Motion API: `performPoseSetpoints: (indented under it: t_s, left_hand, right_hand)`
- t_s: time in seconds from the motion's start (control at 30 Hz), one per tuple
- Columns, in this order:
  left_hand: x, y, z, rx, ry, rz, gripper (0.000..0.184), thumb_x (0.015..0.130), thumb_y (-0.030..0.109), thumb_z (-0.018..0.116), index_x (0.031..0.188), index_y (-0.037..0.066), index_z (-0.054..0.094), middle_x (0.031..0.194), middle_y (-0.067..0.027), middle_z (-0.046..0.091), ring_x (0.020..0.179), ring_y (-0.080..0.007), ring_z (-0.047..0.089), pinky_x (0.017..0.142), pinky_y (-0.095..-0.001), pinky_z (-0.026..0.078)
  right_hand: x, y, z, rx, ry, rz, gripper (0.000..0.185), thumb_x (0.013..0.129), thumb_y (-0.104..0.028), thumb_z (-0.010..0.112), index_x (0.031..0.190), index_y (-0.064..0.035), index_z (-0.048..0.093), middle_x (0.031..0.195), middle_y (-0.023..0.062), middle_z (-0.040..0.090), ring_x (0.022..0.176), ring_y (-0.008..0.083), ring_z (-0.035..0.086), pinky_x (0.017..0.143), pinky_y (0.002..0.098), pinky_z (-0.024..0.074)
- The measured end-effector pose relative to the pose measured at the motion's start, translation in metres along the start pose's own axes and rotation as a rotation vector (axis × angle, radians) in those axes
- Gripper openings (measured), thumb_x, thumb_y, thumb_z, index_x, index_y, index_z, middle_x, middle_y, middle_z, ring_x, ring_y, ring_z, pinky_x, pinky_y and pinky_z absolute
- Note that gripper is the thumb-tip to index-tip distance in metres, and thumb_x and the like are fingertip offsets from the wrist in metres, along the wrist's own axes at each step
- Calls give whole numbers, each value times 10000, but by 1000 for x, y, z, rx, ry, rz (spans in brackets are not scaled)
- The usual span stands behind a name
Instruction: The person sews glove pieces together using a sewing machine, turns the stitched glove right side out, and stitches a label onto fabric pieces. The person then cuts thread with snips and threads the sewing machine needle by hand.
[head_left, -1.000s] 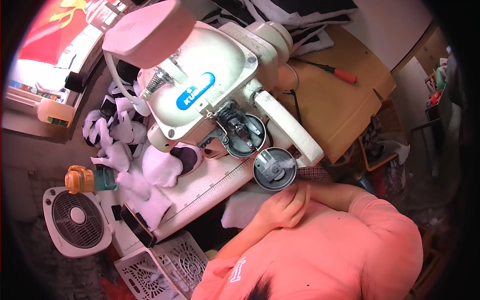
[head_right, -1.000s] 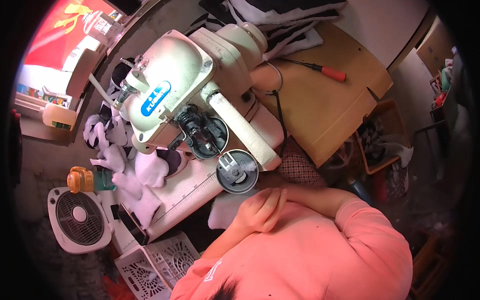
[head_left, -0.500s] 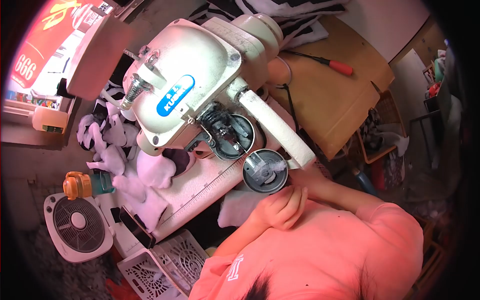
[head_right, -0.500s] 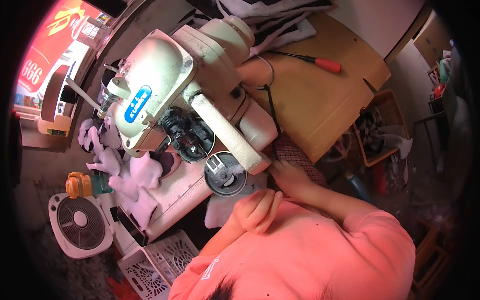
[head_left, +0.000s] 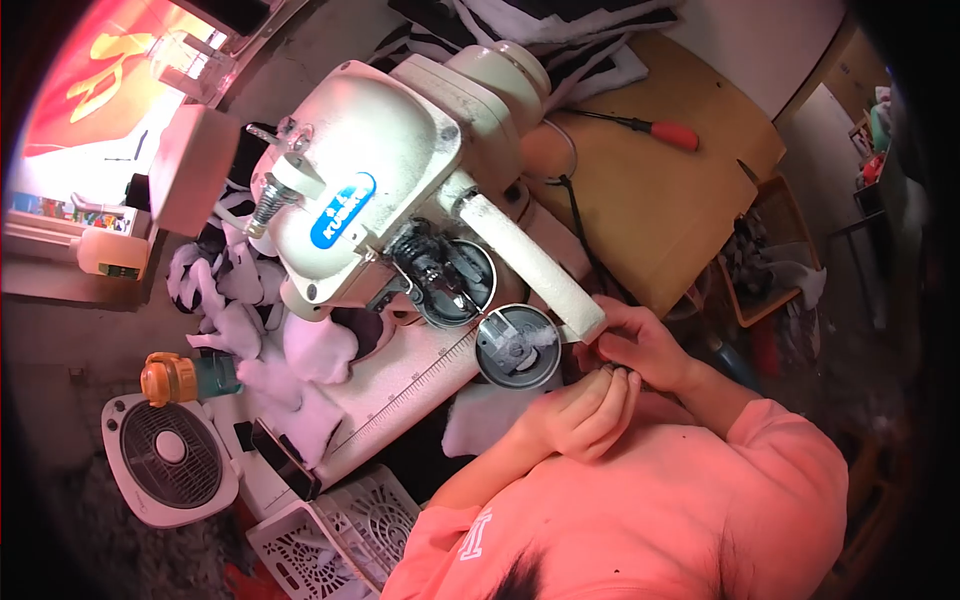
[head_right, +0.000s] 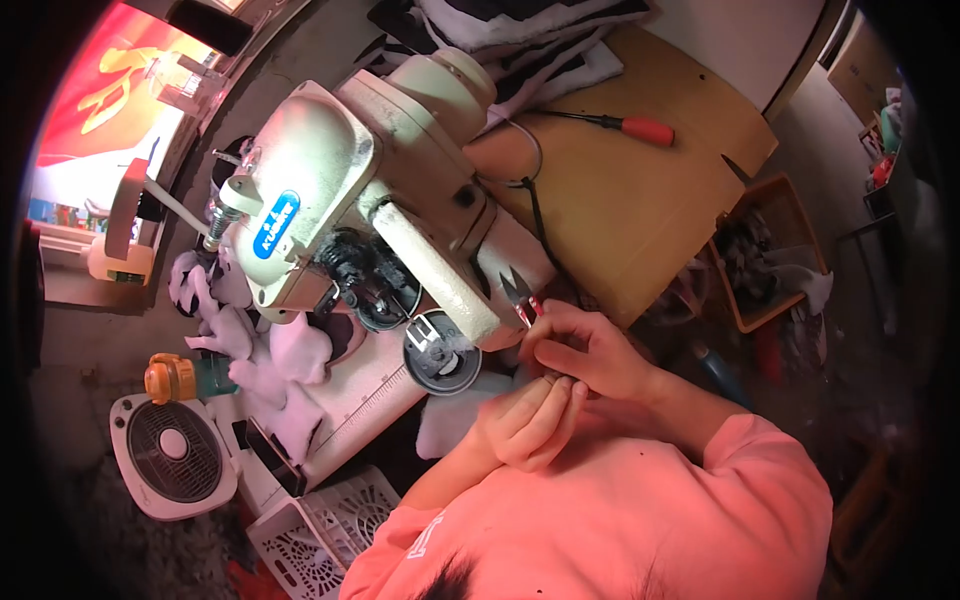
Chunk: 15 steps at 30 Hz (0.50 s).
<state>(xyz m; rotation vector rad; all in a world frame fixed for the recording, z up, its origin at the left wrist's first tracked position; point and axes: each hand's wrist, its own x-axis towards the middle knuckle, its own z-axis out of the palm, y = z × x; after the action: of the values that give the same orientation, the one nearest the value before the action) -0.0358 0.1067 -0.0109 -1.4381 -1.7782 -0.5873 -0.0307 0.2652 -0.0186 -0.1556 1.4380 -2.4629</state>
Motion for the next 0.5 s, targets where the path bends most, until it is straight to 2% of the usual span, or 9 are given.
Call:
performPoseSetpoints:
  t_s: [0.03,0.13,0.17,0.23,0.33,0.4,0.5]
  left_hand:
    - [1,1,-1,-9,-7,-15,225,703,15,650,906,-60,710,958,-149,623,795,-216,654,651,-267,560]
    - [-1,1,-1,12,-16,-11,224,709,23,654,913,-52,709,961,-145,626,806,-209,655,660,-269,566]
    - [-2,1,0,24,-21,-6,221,710,19,653,912,-50,709,961,-144,626,805,-206,655,661,-269,567]
    - [1,-4,1,80,-18,52,212,752,52,598,904,-69,682,925,-145,620,787,-212,658,694,-282,571]
    - [2,-1,0,14,-28,-14,208,716,-3,648,910,-43,710,953,-142,624,769,-203,652,659,-269,566]
    - [1,-3,1,22,-17,28,205,722,-3,644,913,-47,706,962,-140,617,756,-196,642,659,-267,565]
    - [2,-3,1,13,-66,48,191,750,1,640,923,-55,699,982,-145,611,772,-201,641,677,-280,580]
  right_hand:
    - [1,-1,-4,-65,-58,15,124,925,-109,624,881,-8,681,898,13,507,852,87,495,727,237,405]
    - [3,-12,-8,-116,-177,116,136,918,-102,634,850,2,687,940,4,501,835,84,501,707,219,399]
    - [2,-13,-9,-65,-132,146,124,907,-88,648,841,9,689,942,5,498,828,89,503,711,220,399]
    - [2,-19,-10,-77,-114,128,113,900,-82,654,850,12,690,922,6,501,828,90,503,712,222,399]
    - [2,-22,-11,-105,-85,79,78,882,-67,672,872,6,697,884,12,509,825,102,507,725,236,405]
    - [2,-23,-14,-270,-173,-17,69,876,-74,682,876,-8,705,873,13,511,836,114,509,745,251,408]
    - [2,-21,-18,-244,-182,-27,65,857,-87,707,868,-22,709,858,8,533,855,114,502,772,263,408]
